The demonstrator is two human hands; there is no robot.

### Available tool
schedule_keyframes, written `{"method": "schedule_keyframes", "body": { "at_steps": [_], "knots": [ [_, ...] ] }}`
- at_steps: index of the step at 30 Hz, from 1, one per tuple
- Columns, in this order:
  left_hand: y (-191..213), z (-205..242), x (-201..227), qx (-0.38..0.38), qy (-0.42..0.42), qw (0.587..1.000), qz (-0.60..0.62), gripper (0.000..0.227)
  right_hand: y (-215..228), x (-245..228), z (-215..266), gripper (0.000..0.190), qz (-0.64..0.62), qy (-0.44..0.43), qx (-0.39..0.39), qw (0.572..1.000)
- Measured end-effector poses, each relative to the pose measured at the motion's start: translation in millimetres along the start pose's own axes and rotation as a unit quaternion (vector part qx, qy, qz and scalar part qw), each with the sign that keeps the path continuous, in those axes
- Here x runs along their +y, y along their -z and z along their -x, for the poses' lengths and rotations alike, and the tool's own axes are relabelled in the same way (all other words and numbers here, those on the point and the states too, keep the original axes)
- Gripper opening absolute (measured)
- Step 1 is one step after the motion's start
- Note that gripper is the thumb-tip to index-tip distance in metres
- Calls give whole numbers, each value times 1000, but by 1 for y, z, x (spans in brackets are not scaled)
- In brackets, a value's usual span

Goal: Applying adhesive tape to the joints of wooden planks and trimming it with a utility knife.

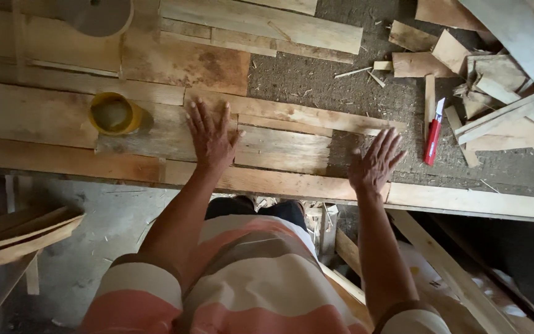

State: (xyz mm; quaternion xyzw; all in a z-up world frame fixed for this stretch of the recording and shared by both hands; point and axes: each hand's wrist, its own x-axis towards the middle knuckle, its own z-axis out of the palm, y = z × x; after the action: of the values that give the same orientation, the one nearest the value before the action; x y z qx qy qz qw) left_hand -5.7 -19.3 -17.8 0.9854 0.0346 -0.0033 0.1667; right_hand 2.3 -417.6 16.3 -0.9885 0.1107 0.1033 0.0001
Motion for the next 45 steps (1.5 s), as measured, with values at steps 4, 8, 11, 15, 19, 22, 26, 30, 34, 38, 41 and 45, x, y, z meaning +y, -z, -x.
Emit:
{"method": "schedule_keyframes", "body": {
  "at_steps": [4, 8, 11, 15, 19, 22, 26, 30, 34, 38, 41, 45],
  "knots": [
    [-3, 1, -2, 11, -11, 1000, 0, 81, -19, 13, 17, 88, -3, -13, 7, 1000],
    [-3, 1, -1, -4, 3, 1000, -9, 83, -34, 18, 33, 87, -12, 3, 22, 1000],
    [-9, 0, -3, -10, 10, 1000, -25, 89, -42, 19, 45, 86, -23, 10, 26, 999],
    [-16, -2, -10, -24, 31, 999, 9, 99, -45, 12, 59, 86, -32, 10, 12, 999],
    [-15, 3, -10, 0, 27, 999, 25, 96, -46, 4, 68, 85, -43, 17, 14, 999],
    [-16, 10, -11, 21, 16, 1000, 10, 89, -41, -6, 74, 82, -68, 41, 20, 997],
    [-24, 29, -17, 81, -112, 989, 59, 78, -43, -14, 75, 61, -93, 133, 105, 981],
    [-6, 49, -18, 27, -188, 965, 179, 74, -39, -27, 67, 47, -162, 179, 184, 953],
    [-3, 54, -21, 17, -210, 958, 192, 77, -28, -41, 65, 45, -194, 156, 170, 954],
    [-5, 52, -22, 12, -226, 958, 174, 69, -30, -47, 62, 44, -216, 133, 141, 957],
    [-5, 51, -21, 10, -223, 962, 157, 62, -30, -50, 62, 45, -214, 134, 139, 958],
    [-12, 54, -21, 38, -217, 965, 140, 54, -42, -46, 58, 45, -200, 114, 120, 966]
  ]
}}
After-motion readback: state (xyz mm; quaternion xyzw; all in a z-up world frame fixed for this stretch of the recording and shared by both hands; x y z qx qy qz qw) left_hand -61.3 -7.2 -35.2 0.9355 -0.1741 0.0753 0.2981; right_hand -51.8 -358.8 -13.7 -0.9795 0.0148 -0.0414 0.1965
